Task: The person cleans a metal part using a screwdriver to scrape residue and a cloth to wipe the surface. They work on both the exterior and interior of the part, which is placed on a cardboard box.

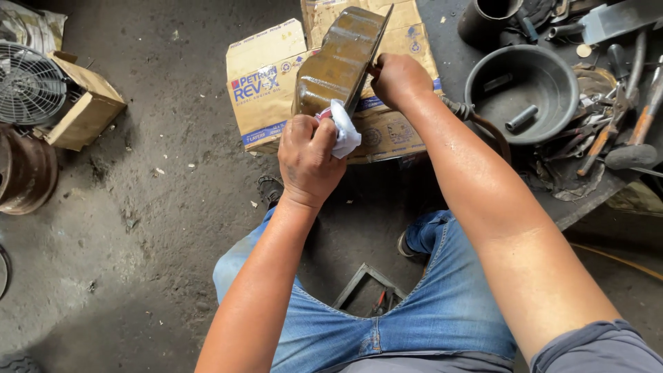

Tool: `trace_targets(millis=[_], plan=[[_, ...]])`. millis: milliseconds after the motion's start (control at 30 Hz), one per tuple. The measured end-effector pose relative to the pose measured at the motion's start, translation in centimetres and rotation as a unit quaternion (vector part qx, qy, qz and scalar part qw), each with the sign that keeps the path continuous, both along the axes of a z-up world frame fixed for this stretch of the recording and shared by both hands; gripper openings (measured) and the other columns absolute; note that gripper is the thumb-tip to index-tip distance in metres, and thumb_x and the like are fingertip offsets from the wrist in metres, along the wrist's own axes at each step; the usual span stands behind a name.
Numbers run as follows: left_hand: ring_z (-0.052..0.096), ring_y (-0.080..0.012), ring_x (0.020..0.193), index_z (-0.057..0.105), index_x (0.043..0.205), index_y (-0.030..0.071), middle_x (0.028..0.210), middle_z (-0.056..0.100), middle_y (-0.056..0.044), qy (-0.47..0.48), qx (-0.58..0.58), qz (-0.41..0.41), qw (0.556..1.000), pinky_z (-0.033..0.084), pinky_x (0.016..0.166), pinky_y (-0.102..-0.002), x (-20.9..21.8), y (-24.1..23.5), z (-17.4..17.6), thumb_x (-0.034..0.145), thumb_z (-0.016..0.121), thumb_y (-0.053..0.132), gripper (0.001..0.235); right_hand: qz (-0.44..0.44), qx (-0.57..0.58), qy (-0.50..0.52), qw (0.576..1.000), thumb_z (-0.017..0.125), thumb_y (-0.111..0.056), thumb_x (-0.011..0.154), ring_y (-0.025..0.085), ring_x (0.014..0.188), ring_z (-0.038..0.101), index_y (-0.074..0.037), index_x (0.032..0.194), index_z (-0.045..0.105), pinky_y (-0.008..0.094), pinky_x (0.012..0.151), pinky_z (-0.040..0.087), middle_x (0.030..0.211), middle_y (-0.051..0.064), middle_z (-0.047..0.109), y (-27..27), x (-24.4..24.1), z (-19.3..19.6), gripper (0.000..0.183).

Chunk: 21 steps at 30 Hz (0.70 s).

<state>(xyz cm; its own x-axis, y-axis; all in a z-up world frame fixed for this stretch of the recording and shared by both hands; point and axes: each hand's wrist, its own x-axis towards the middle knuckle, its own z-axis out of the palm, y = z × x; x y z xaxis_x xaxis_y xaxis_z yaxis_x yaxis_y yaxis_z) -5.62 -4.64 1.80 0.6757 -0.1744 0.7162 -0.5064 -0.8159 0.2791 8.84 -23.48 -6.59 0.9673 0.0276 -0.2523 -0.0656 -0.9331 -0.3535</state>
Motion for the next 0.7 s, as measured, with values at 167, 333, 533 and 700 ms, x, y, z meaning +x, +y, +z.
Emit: trace_targets(millis=[167, 333, 533, 700], plan=[[0.053, -0.0306, 0.076, 0.062, 0.094, 0.006, 0.092, 0.055, -0.010, -0.003, 0.018, 0.002, 1.000, 0.047, 0.069, -0.042, 0.0, -0.1, -0.7, 0.076, 0.076, 0.002, 0.024, -0.035, -0.014, -0.069, 0.997, 0.050, -0.025, 0.102, 0.030, 0.070, 0.066, -0.012, 0.092, 0.064, 0.046, 0.059, 0.053, 0.081, 0.011, 0.070, -1.1, -0.8, 1.0, 0.022], [0.054, -0.0289, 0.074, 0.065, 0.097, 0.008, 0.091, 0.054, -0.008, -0.009, 0.022, 0.014, 1.000, 0.047, 0.065, -0.041, 0.3, 0.0, -0.3, 0.077, 0.078, 0.003, 0.024, -0.056, 0.044, 0.004, 0.997, 0.052, -0.006, 0.091, 0.029, 0.074, 0.063, -0.014, 0.094, 0.071, 0.046, 0.064, 0.050, 0.082, 0.009, 0.068, -2.4, -1.1, 1.7, 0.021], [0.054, -0.0288, 0.077, 0.064, 0.099, 0.007, 0.091, 0.053, -0.008, -0.001, 0.018, 0.007, 1.000, 0.048, 0.068, -0.040, 0.3, 0.3, -0.7, 0.075, 0.082, 0.003, 0.030, -0.051, 0.056, 0.022, 0.997, 0.067, -0.020, 0.097, 0.024, 0.076, 0.067, -0.017, 0.100, 0.075, 0.040, 0.066, 0.053, 0.092, 0.007, 0.071, -4.0, -0.4, 1.2, 0.009], [0.053, -0.0274, 0.077, 0.064, 0.097, 0.007, 0.091, 0.052, -0.007, -0.002, 0.012, 0.000, 1.000, 0.048, 0.068, -0.039, 0.6, 0.3, -0.5, 0.074, 0.085, 0.005, 0.032, -0.044, 0.084, -0.075, 0.993, 0.064, -0.015, 0.095, 0.026, 0.065, 0.063, -0.014, 0.091, 0.072, 0.043, 0.060, 0.049, 0.082, 0.007, 0.070, -5.2, 0.2, -0.1, 0.009]])
